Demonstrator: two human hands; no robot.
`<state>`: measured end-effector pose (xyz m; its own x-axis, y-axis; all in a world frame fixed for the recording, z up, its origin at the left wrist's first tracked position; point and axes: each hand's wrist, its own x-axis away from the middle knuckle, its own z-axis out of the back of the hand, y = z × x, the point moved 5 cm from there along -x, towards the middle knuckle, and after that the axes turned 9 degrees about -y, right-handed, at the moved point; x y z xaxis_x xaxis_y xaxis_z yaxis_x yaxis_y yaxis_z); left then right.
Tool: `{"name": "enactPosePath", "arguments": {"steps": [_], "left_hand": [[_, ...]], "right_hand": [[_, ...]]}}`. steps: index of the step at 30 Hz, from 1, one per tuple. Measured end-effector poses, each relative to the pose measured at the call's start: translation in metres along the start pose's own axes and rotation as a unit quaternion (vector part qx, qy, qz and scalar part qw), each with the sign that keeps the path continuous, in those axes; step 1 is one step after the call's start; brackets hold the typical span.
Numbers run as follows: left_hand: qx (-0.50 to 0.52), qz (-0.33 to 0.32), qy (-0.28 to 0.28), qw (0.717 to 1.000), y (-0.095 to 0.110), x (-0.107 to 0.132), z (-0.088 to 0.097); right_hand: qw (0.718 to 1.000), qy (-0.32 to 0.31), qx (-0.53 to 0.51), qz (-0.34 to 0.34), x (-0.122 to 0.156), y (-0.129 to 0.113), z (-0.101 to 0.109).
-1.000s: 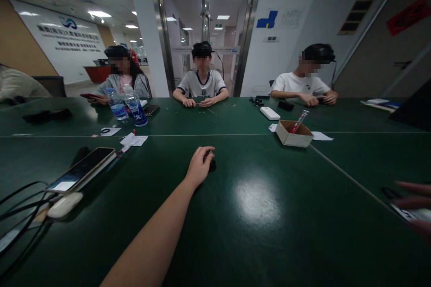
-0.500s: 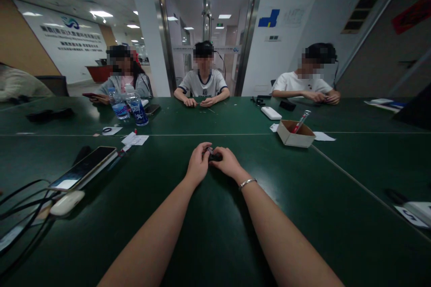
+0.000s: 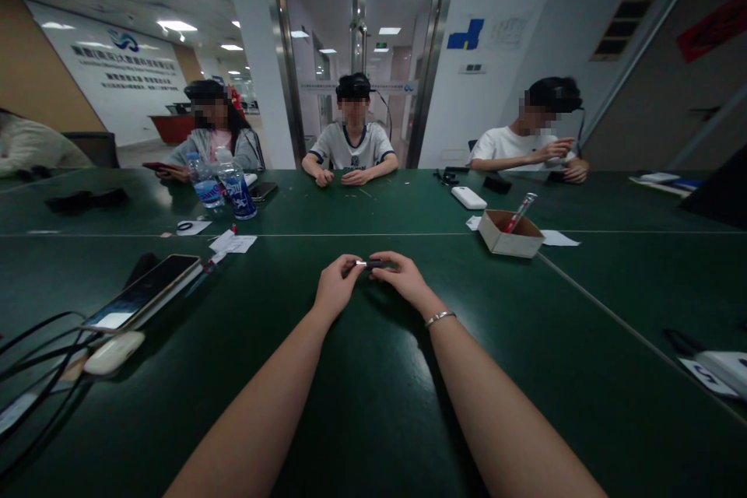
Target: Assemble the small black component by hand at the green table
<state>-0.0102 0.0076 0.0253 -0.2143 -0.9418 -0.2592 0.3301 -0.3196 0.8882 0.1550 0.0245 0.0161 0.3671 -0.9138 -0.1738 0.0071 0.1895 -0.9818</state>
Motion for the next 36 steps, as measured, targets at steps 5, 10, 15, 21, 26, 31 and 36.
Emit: {"name": "enactPosePath", "arguments": {"steps": [5, 10, 15, 21, 26, 31, 36], "left_hand": [[-0.001, 0.035, -0.013, 0.999, -0.002, -0.001, 0.001], [-0.045, 0.072, -0.012, 0.996, -0.003, -0.001, 0.006], [-0.068, 0.12, 0.005, 0.99, -0.005, 0.001, 0.012], [-0.089, 0.166, 0.029, 0.982, -0.003, 0.003, 0.016], [-0.106, 0.175, -0.003, 0.979, -0.003, 0.001, 0.014], [-0.077, 0.119, -0.017, 0.99, -0.005, 0.0, 0.012], [-0.005, 0.048, -0.033, 0.998, -0.003, -0.003, 0.006]], "right_hand": [[0.999, 0.006, -0.052, -0.006, 0.003, 0.0, 0.004], [0.999, 0.001, -0.044, -0.005, 0.003, 0.001, 0.006], [1.0, -0.017, -0.014, 0.011, 0.003, -0.004, -0.001], [1.0, -0.009, -0.018, 0.006, 0.001, -0.007, -0.01], [1.0, 0.002, 0.003, 0.005, 0.001, -0.009, -0.01], [1.0, 0.004, 0.014, 0.004, 0.002, -0.006, -0.004], [1.0, 0.025, 0.003, -0.019, 0.0, 0.001, 0.001]]}}
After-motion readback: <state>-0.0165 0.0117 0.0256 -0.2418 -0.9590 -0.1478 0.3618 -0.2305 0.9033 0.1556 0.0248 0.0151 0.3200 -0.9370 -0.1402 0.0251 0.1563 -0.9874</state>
